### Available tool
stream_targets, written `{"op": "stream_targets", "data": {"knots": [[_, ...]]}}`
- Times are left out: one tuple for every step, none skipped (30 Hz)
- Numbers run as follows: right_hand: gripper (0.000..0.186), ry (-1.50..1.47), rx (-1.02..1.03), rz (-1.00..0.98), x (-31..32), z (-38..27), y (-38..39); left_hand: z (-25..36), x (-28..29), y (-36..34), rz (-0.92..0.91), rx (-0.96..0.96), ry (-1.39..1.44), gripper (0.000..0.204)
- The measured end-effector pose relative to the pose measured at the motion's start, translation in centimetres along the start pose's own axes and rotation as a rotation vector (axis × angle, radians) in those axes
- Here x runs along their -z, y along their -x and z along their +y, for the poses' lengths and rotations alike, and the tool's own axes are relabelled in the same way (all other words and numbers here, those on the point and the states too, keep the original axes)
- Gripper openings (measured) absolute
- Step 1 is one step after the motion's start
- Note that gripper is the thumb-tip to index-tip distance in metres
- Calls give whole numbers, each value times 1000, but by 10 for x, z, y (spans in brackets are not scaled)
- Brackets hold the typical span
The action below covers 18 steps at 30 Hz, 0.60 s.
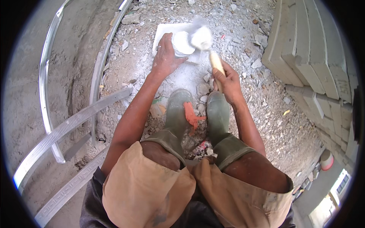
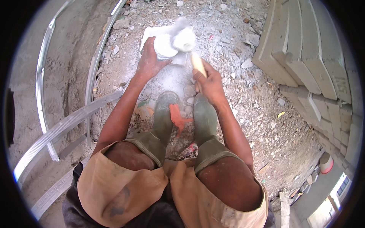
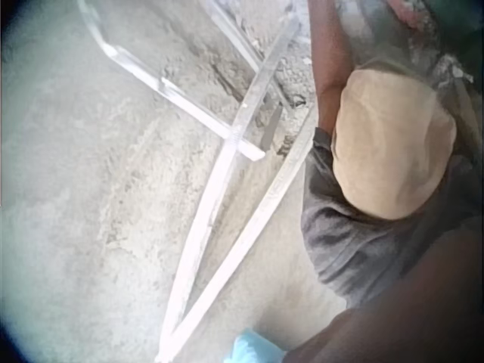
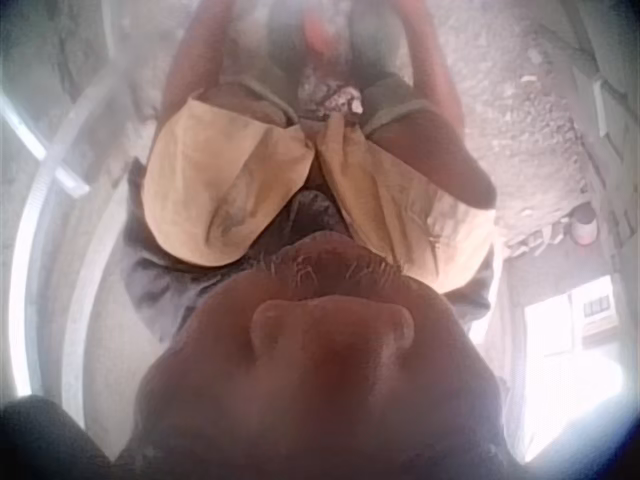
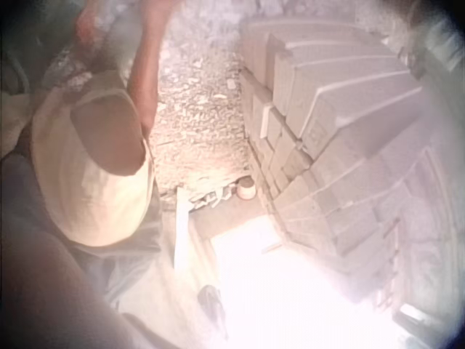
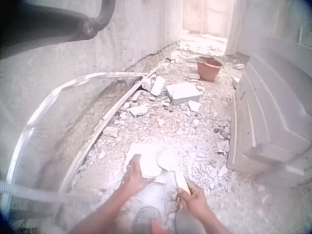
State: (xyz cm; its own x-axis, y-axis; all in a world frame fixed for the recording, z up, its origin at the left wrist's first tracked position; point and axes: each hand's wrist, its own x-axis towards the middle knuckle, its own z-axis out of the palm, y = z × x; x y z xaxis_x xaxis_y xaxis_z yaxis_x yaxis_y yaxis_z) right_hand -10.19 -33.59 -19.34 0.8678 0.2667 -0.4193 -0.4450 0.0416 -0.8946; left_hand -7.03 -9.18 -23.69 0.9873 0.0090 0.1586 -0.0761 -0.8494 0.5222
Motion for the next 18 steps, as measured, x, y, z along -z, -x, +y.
{"op": "stream_targets", "data": {"knots": [[54, 8, 46, 77, 0, 2, -3, 1, 1, -2, -11, 2, 16, 102], [54, 15, 92, 154, -2, 4, -6, 0, -1, -3, -18, -24, 6, 102], [55, 18, 141, 229, -6, 7, -9, -3, -1, -6, -23, -52, -9, 103], [55, 174, 94, 229, -9, 13, -11, -6, -1, -8, -29, -80, -25, 103], [55, 162, 72, 137, -7, 13, -11, -10, 1, -9, -39, -87, 4, 103], [55, 152, 47, 45, -3, 12, -10, -14, 5, -8, -50, -90, 34, 102], [55, 141, 21, -48, 2, 11, -9, -16, 7, -8, -61, -93, 63, 101], [55, 68, 23, -26, 8, 11, -14, -19, 8, -10, -66, -87, 61, 101], [55, 22, 55, 41, 8, 15, -18, -18, 8, -13, -74, -83, 64, 100], [55, -23, 89, 109, 5, 22, -23, -18, 8, -16, -82, -79, 66, 100], [55, -69, 122, 177, 3, 29, -25, -18, 7, -17, -97, -80, 65, 100], [57, -17, 101, 130, 1, 36, -26, -19, 7, -18, -109, -82, 58, 101], [58, 32, 68, 51, 3, 39, -28, -21, 8, -20, -120, -84, 52, 102], [60, 82, 35, -26, 7, 41, -29, -24, 10, -23, -144, -84, 76, 102], [61, 129, -4, -106, 9, 42, -29, -25, 15, -25, -171, -79, 99, 102], [64, 179, 70, -53, 15, 39, -31, -26, 20, -26, -199, -74, 122, 102], [64, 88, 114, -11, 16, 38, -33, -26, 24, -27, -245, -25, 158, 103], [63, -2, 156, 34, 18, 32, -32, -22, 31, -30, -292, 24, 197, 104]]}}
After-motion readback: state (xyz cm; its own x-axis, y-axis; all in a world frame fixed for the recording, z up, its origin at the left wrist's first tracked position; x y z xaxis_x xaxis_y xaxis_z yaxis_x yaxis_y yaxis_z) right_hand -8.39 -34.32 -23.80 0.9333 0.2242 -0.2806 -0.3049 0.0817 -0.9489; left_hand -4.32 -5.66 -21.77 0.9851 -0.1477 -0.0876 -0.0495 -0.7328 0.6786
